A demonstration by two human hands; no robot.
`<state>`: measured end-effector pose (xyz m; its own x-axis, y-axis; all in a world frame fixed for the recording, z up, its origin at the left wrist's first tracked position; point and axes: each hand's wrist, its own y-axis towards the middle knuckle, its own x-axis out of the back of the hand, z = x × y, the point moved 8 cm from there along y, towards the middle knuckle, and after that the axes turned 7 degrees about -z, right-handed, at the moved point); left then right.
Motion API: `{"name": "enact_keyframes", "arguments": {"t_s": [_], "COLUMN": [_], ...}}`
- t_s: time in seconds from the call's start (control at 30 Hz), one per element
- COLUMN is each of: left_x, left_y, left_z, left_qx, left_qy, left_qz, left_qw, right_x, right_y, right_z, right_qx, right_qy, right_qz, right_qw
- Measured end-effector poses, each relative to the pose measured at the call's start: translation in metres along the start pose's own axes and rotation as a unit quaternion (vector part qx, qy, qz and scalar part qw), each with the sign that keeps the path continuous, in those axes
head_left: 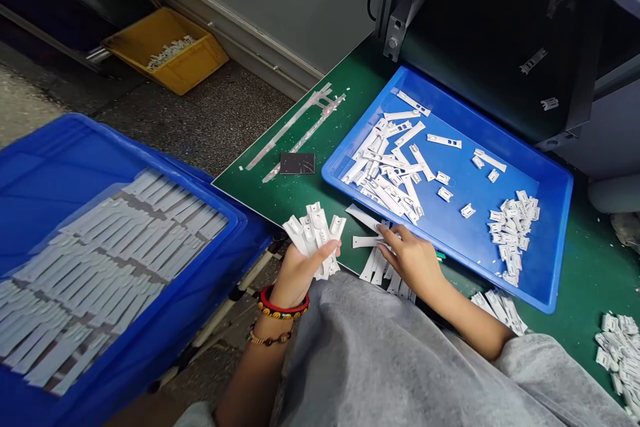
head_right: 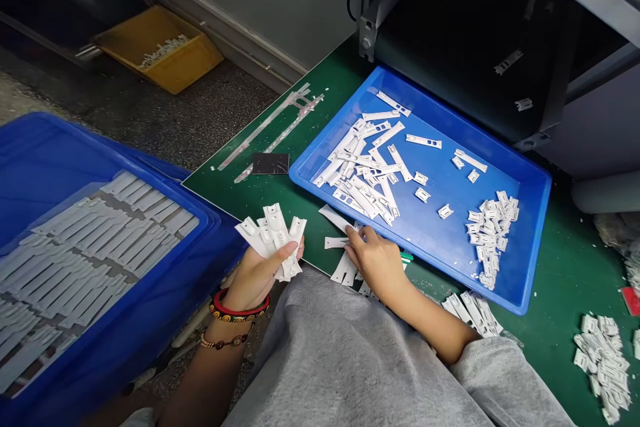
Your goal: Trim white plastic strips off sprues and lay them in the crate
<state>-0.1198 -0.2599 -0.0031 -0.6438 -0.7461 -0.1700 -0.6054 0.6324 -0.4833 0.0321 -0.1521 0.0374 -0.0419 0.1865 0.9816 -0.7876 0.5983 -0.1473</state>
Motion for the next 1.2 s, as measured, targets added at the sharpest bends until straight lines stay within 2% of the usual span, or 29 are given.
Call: {"name": "enact_keyframes", "arguments": {"t_s": [0.17,0.3,0.43,0.5,0.57,0.7,0.8,0.93,1.2], "left_x": [-0.006,-0.013,-0.016,-0.019,-0.022,-0.03,-0.037,-0.042,-0.047], "left_y": [-0.005,-0.01,-0.012,-0.013,-0.015,-0.021,-0.029,-0.036,-0.041], "left_z": [-0.003,-0.003,-0.006,-0.007,-0.008,-0.009,-0.013,-0.021,-0.024], "left_qx": [-0.005,0.022,0.017,-0.001,-0.029,-0.063,-0.082,-0.109,-0.086], "left_qy": [0.024,0.004,-0.018,-0.027,-0.032,-0.028,-0.028,-0.035,-0.03], "left_qz": [0.041,0.066,0.079,0.107,0.148,0.236,0.29,0.322,0.337], "left_qw": [0.999,0.998,0.997,0.994,0.988,0.969,0.953,0.94,0.937], "right_x": [-0.003,-0.005,-0.003,0.005,0.022,0.072,0.097,0.105,0.107], "right_y": [0.0,0.002,0.002,0.001,-0.002,-0.012,-0.016,-0.016,-0.015], "right_z": [0.001,0.0,-0.003,-0.002,0.004,0.024,0.029,0.033,0.034], "right_qx": [-0.001,-0.004,-0.014,-0.016,0.012,0.12,0.141,0.155,0.177], "right_qy": [-0.016,-0.009,0.027,0.08,0.176,0.37,0.398,0.401,0.408], "right_qz": [0.048,0.049,0.045,0.032,0.002,-0.055,-0.081,-0.072,-0.049], "right_qw": [0.999,0.999,0.999,0.996,0.984,0.92,0.903,0.9,0.894]}}
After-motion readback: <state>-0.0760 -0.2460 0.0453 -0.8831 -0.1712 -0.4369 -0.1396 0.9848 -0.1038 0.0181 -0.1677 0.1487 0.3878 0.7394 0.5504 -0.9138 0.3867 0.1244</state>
